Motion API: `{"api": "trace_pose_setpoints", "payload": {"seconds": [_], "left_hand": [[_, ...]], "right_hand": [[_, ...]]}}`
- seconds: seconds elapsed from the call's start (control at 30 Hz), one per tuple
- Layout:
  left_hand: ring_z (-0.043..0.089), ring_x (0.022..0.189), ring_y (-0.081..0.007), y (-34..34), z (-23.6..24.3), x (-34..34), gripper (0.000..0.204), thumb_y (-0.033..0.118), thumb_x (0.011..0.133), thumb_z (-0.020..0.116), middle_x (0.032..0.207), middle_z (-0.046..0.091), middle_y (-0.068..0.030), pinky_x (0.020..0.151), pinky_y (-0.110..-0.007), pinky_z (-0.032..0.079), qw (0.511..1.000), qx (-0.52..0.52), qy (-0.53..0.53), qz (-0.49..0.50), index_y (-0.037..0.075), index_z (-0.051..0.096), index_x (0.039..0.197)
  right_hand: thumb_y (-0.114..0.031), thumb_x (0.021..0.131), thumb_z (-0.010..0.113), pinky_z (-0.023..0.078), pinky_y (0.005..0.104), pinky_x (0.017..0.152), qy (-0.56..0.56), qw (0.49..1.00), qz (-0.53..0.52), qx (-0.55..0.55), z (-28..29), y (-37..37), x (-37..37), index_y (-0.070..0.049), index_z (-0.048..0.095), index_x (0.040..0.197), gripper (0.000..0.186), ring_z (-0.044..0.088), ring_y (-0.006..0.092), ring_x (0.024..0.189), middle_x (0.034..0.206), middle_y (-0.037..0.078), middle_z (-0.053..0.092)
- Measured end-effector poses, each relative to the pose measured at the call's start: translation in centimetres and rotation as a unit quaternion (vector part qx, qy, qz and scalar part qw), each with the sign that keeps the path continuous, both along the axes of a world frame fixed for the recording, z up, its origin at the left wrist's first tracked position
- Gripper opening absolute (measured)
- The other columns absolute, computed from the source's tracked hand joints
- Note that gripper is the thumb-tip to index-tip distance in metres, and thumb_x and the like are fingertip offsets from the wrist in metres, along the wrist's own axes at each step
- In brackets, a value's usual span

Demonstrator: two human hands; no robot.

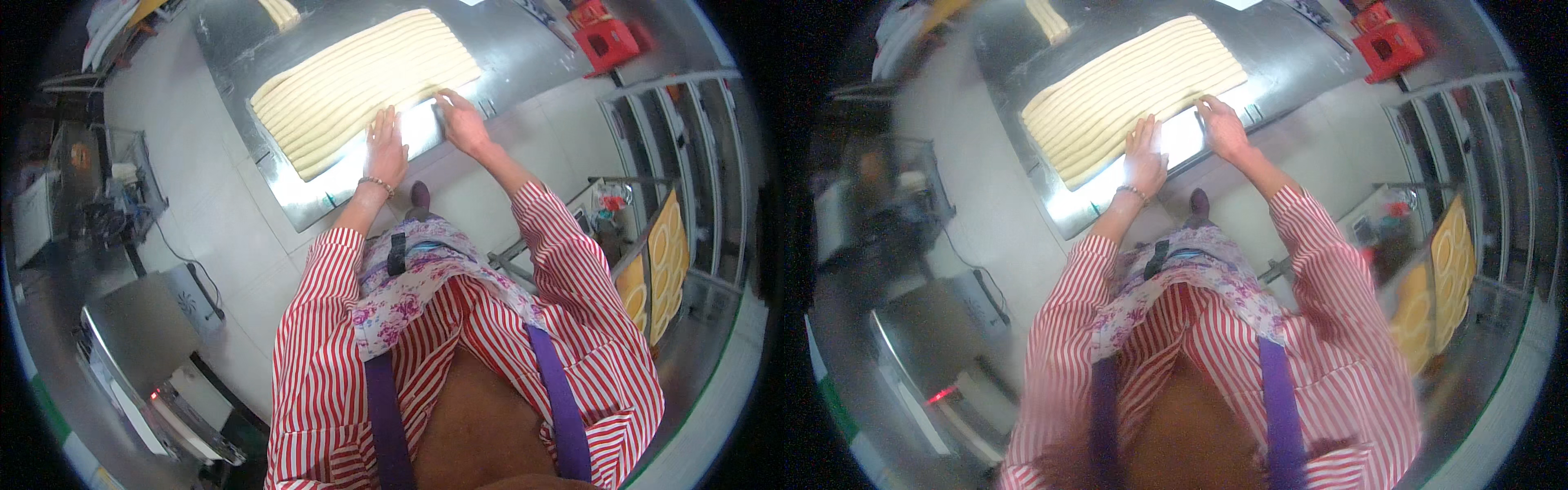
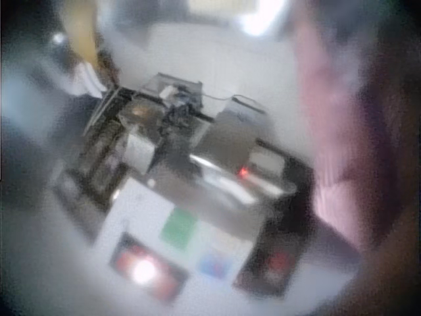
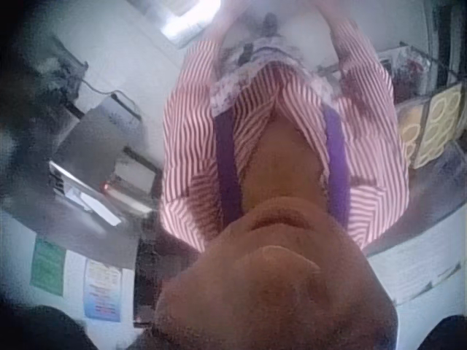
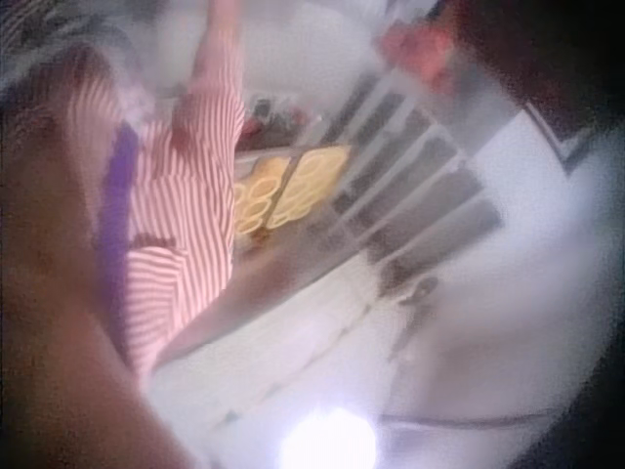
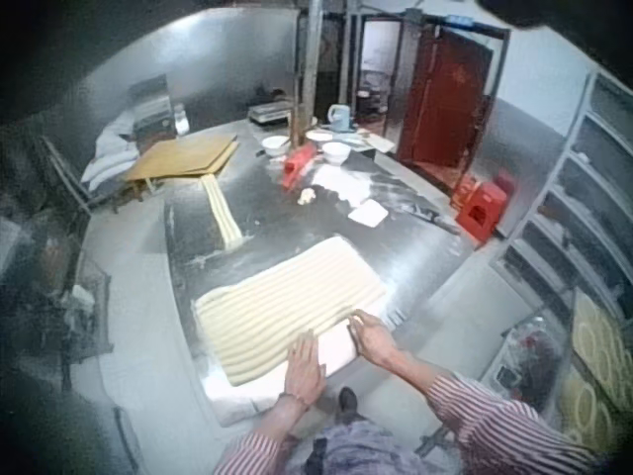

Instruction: The person shapes long dough ropes into circular rings and places them onto a wooden board with circular indentations. They repeatedly pick up dough ropes from a metal table, form them into rings, and arrange them on the board.

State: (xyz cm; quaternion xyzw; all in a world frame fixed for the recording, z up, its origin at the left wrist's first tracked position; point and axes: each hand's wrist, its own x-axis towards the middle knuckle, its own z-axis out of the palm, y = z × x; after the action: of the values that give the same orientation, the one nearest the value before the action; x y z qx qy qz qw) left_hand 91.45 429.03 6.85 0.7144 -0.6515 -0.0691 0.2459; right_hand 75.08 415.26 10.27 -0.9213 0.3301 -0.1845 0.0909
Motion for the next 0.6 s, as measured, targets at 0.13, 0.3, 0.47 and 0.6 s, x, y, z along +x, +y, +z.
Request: {"api": "trace_pose_setpoints", "payload": {"seconds": [0.13, 0.3, 0.47, 0.6], "left_hand": [[0.024, 0.146, -0.0366, -4.9, 0.4, -3.1, 0.064, 0.019, 0.091, 0.06, 0.157, 0.027, -0.0186, 0.118, -0.056, 0.021, 0.998, 0.02, -0.041, 0.048, -0.005, 0.037, 0.145], [0.024, 0.146, -0.0374, -8.2, 0.6, -5.8, 0.062, 0.019, 0.091, 0.059, 0.156, 0.029, -0.0194, 0.118, -0.055, 0.019, 0.993, 0.045, -0.033, 0.101, -0.006, 0.037, 0.144], [0.026, 0.145, -0.0384, -9.3, 0.6, -7.4, 0.062, 0.018, 0.091, 0.06, 0.155, 0.032, -0.0205, 0.118, -0.055, 0.02, 0.992, 0.034, 0.005, 0.121, -0.004, 0.038, 0.144], [0.027, 0.145, -0.039, -8.3, 1.0, -8.7, 0.061, 0.014, 0.09, 0.06, 0.155, 0.033, -0.0193, 0.118, -0.055, 0.019, 0.992, 0.041, 0.013, 0.122, -0.003, 0.038, 0.144]], "right_hand": [[0.003, 0.077, 0.056, 0.044, 0.0451, 0.099, 0.034, 0.996, 0.055, -0.063, -0.2, -5.4, -0.8, -0.001, 0.054, 0.132, 0.055, 0.053, 0.0352, 0.12, 0.133, 0.018, 0.052], [0.002, 0.079, 0.055, 0.036, 0.0502, 0.106, 0.022, 0.997, 0.071, -0.01, -0.7, -8.8, -2.5, -0.005, 0.051, 0.134, 0.055, 0.046, 0.0306, 0.13, 0.133, 0.014, 0.051], [0.001, 0.08, 0.055, 0.035, 0.0521, 0.107, 0.023, 0.995, 0.101, 0.005, -0.9, -10.5, -4.4, -0.005, 0.049, 0.135, 0.056, 0.045, 0.0305, 0.133, 0.134, 0.014, 0.05], [0.002, 0.079, 0.056, 0.033, 0.0528, 0.109, 0.018, 0.991, 0.132, 0.009, -1.0, -10.2, -5.9, -0.005, 0.049, 0.135, 0.057, 0.042, 0.0314, 0.136, 0.136, 0.015, 0.05]]}}
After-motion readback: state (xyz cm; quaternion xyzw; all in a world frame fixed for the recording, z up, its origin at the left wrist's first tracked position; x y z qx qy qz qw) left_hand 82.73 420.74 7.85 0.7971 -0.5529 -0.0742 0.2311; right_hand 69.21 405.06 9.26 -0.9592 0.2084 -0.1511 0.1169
